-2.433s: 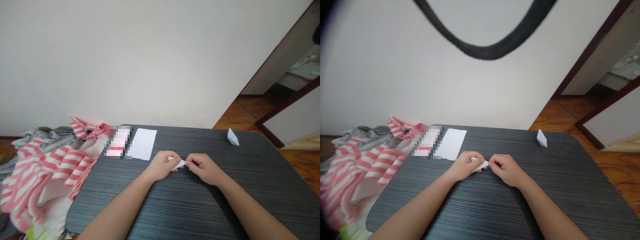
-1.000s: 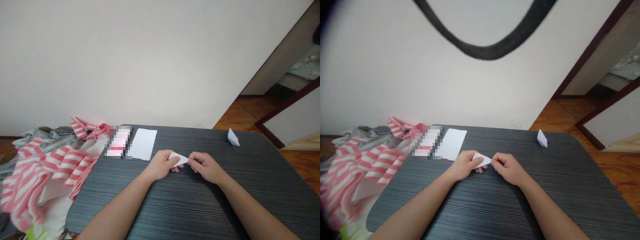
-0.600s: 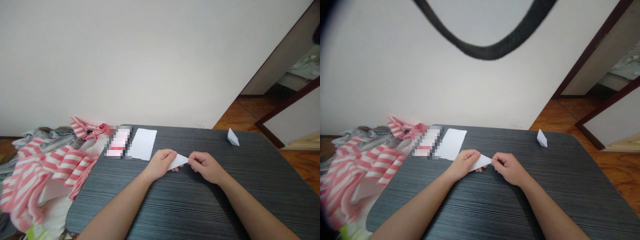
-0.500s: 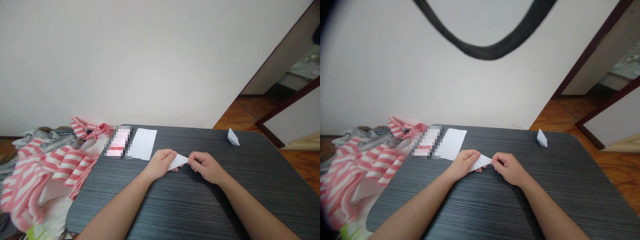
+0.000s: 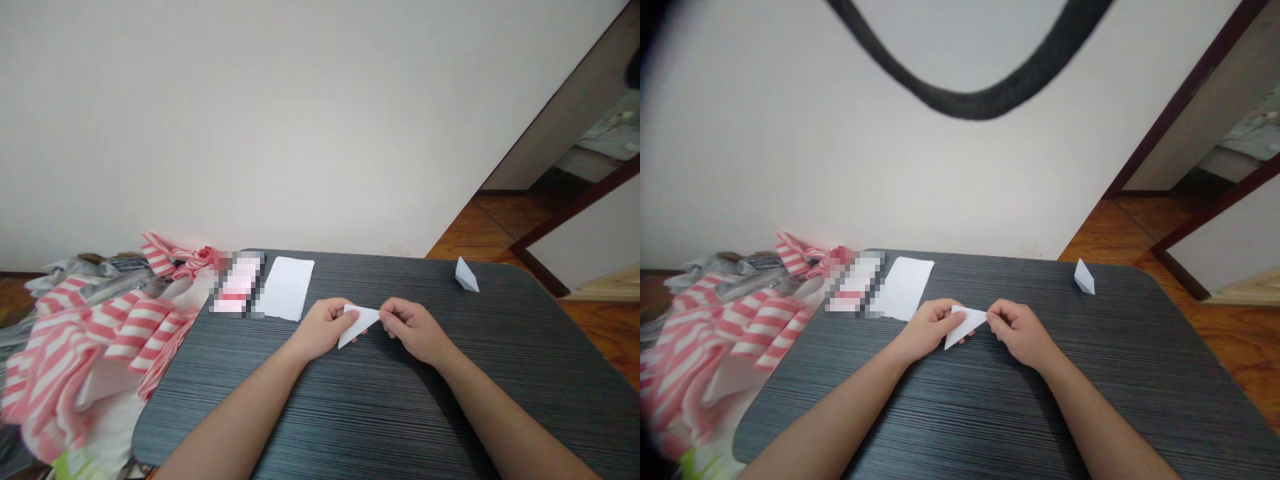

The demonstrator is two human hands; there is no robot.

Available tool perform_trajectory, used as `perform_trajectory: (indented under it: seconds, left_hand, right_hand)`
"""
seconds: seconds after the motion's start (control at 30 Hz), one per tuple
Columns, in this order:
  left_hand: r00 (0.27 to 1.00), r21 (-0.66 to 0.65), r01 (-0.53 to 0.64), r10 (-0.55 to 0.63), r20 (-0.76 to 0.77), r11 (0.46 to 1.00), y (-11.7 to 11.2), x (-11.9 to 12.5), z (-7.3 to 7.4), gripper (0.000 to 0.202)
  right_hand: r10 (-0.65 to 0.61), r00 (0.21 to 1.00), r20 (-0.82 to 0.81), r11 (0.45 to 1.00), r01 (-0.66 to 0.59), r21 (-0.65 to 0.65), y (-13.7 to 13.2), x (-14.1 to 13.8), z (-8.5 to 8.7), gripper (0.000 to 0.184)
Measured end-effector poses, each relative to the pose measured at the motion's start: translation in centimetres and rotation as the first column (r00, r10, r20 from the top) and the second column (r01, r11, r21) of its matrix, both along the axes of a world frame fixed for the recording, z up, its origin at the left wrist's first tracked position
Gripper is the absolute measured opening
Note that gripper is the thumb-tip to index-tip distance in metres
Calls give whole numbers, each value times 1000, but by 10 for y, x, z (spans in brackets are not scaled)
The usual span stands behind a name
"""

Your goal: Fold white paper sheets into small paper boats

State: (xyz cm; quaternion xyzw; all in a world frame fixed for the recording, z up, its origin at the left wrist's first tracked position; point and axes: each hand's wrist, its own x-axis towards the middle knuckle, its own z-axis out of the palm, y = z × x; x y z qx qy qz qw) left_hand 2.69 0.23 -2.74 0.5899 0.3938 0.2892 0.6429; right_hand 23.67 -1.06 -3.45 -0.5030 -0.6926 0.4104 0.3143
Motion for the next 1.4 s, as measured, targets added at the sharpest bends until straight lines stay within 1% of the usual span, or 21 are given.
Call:
perform_trajectory:
  seconds: [0.1,0.27,0.4,0.5,0.6,0.77,0.9,1.0,1.07,1.13,1.2,1.27,1.33,1.4]
  left_hand:
    - [999,6,-32,32,-2,999,0,0,-2,33]
    - [993,71,-77,83,-81,994,1,0,-6,28]
    - [995,63,-70,74,-69,996,1,0,-6,26]
    - [998,48,-47,49,-42,998,1,1,-4,25]
    - [999,29,-37,37,22,999,1,1,-3,24]
    - [984,51,-111,103,146,992,3,3,-7,29]
    - [983,73,-131,120,138,989,4,3,-12,28]
    - [982,149,-167,152,108,975,3,3,-15,35]
    - [982,271,-191,180,63,944,1,3,-14,41]
    - [983,422,-150,181,-34,894,-1,3,-10,44]
    - [979,532,-25,127,-157,846,-2,2,-5,36]
    - [969,573,45,103,-224,818,-4,2,0,31]
    - [960,581,85,90,-266,810,-4,2,5,29]
    - [956,577,112,70,-284,809,-5,3,7,33]
  right_hand:
    - [11,1000,-4,1000,-11,5,-1,-1,1,19]
    - [19,1000,-25,1000,-19,-3,-1,-2,2,20]
    - [46,996,-74,998,-48,-34,-2,-4,2,19]
    - [65,997,-45,997,-66,-25,-2,-4,4,21]
    - [35,999,-20,999,-35,-18,-2,-3,4,23]
    - [-67,994,-89,997,64,-35,-1,-2,0,24]
    - [-109,986,-129,993,104,-51,0,0,-2,23]
    - [-120,986,-114,992,114,-56,0,0,-1,24]
    - [-115,989,-91,992,110,-57,-1,-1,1,26]
    - [-97,993,-71,994,93,-57,-1,-1,2,27]
    - [-80,993,-82,995,75,-60,-1,-2,3,27]
    - [-68,989,-134,995,58,-81,0,-3,1,25]
    - [-58,978,-202,991,32,-127,0,-5,-1,24]
    - [-49,963,-266,984,1,-180,-1,-7,-4,23]
